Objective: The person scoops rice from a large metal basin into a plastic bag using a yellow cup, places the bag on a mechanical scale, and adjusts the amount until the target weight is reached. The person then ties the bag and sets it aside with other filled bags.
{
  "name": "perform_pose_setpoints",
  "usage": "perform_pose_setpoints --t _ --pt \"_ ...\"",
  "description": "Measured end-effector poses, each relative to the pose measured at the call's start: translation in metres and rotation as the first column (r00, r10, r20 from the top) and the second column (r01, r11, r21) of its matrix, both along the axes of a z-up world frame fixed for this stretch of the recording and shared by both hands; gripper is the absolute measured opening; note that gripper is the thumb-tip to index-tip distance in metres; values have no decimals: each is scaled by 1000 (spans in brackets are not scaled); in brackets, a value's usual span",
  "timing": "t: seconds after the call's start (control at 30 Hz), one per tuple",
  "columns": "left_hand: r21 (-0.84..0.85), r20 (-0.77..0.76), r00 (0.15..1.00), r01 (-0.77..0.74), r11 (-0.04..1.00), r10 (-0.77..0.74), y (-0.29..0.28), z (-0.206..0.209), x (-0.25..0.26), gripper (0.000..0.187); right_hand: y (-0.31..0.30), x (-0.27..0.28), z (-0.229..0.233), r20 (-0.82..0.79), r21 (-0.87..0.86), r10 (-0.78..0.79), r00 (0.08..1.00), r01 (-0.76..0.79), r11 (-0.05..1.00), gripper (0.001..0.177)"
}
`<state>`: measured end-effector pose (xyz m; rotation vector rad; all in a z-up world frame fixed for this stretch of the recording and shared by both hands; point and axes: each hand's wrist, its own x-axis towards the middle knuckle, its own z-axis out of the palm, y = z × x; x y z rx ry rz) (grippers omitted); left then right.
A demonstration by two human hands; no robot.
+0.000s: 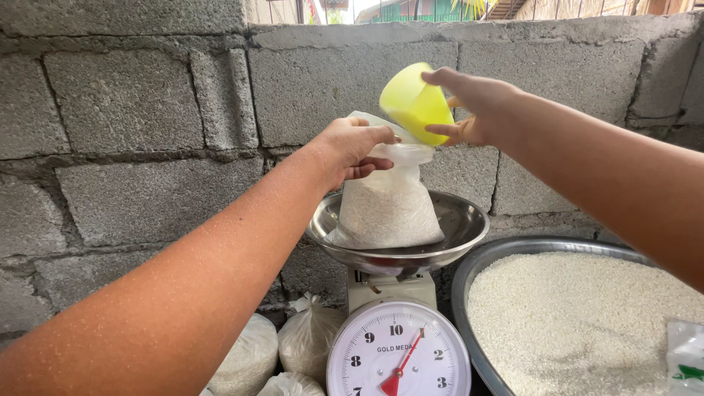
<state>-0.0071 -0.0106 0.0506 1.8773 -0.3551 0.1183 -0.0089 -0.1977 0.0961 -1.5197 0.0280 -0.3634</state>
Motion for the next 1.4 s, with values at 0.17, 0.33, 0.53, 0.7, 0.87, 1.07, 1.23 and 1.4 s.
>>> perform_pose_setpoints --t 0.17,0.33,0.53,0.7,0.87,1.07,1.23,1.4 --pt "-32 -10 1000 5 999 -5 2 -2 1 41 -29 -16 0 -57 563 29 998 8 826 88" --pt "-36 40 999 -10 999 11 6 -6 2 40 -84 -22 -42 -125 629 -104 987 160 761 77" --pt "-35 115 990 -73 997 77 7 -9 -1 50 -150 -17 -152 -468 456 -222 855 449 768 58" --pt "38 173 961 -224 974 214 6 -5 -3 58 -195 0 -234 -610 320 -291 737 565 760 60" --pt "82 289 904 -352 932 316 14 0 0 63 -225 13 -256 -517 -27 -525 676 600 800 63" --pt "29 325 898 -322 946 296 27 7 13 68 -167 29 -131 -23 -182 -376 926 366 913 29" --pt "145 97 991 -105 984 92 27 17 24 73 -60 27 -38 -137 -475 -92 986 17 880 64" --pt "191 -13 998 -54 980 58 24 12 41 67 -15 50 -28 -451 -575 32 892 -318 754 81"
